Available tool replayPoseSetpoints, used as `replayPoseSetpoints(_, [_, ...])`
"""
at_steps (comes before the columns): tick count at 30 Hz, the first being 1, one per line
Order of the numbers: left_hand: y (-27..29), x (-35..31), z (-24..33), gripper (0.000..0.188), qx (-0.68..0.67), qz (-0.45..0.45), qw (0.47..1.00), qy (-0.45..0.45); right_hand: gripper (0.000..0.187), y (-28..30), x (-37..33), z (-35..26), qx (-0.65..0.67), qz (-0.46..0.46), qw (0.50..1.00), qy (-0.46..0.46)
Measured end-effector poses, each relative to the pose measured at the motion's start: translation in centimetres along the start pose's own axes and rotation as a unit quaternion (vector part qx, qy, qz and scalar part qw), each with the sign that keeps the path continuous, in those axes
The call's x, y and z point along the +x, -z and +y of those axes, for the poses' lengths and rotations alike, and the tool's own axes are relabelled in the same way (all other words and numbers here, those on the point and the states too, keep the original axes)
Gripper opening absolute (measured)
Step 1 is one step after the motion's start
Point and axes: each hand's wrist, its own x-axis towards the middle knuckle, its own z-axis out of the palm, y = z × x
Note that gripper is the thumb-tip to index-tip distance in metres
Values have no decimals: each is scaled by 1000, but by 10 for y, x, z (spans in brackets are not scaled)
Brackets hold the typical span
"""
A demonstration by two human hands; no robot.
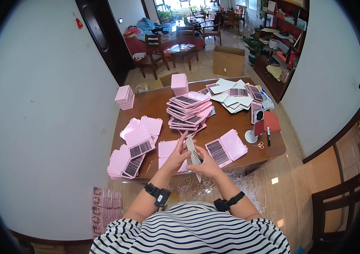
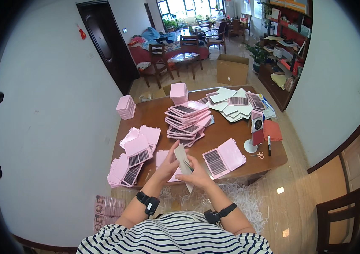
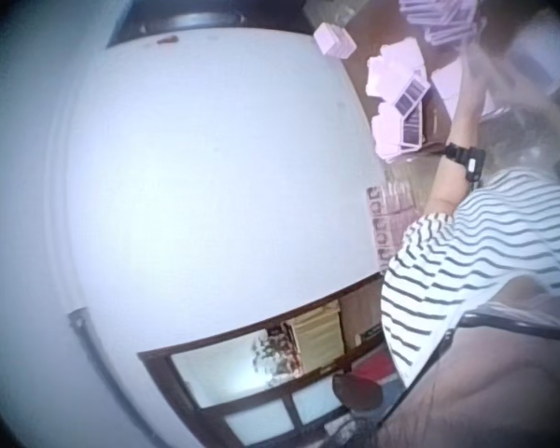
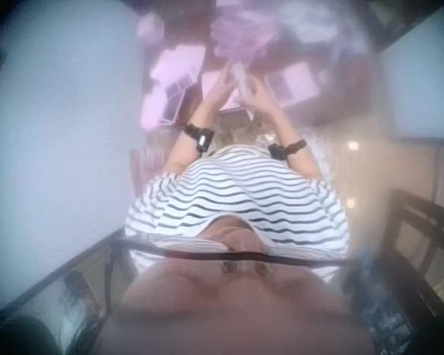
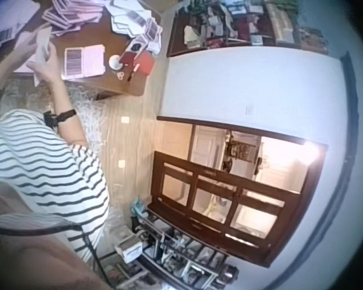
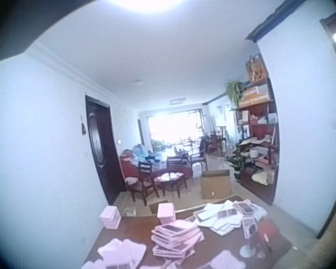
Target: The person assembles small pink card packages at a table. They pick up a pink card, place a white insert inside, fold the card closed, and stack the finished units. The person repeats this process with multiple cards, organizing the completed packages into neat piles.
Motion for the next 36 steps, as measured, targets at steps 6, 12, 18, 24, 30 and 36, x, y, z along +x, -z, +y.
replayPoseSetpoints(6, [-29,-2,-2,91,-76,-21,997,-20,74,24,-29,-3,-233,101,966,50])
replayPoseSetpoints(12, [-37,-13,-6,82,-301,-89,949,-2,27,58,-30,-23,-289,170,942,-15])
replayPoseSetpoints(18, [-33,-8,-21,84,-339,-103,935,25,18,44,-26,-40,-189,196,951,145])
replayPoseSetpoints(24, [-19,-1,-16,83,-307,-57,950,12,17,50,-27,-35,-169,2,984,56])
replayPoseSetpoints(30, [24,-3,21,75,-313,-4,948,-59,26,97,-86,-8,-555,-266,769,-173])
replayPoseSetpoints(36, [24,-2,8,81,-298,-78,951,-11,25,77,-53,-11,-326,18,945,-36])
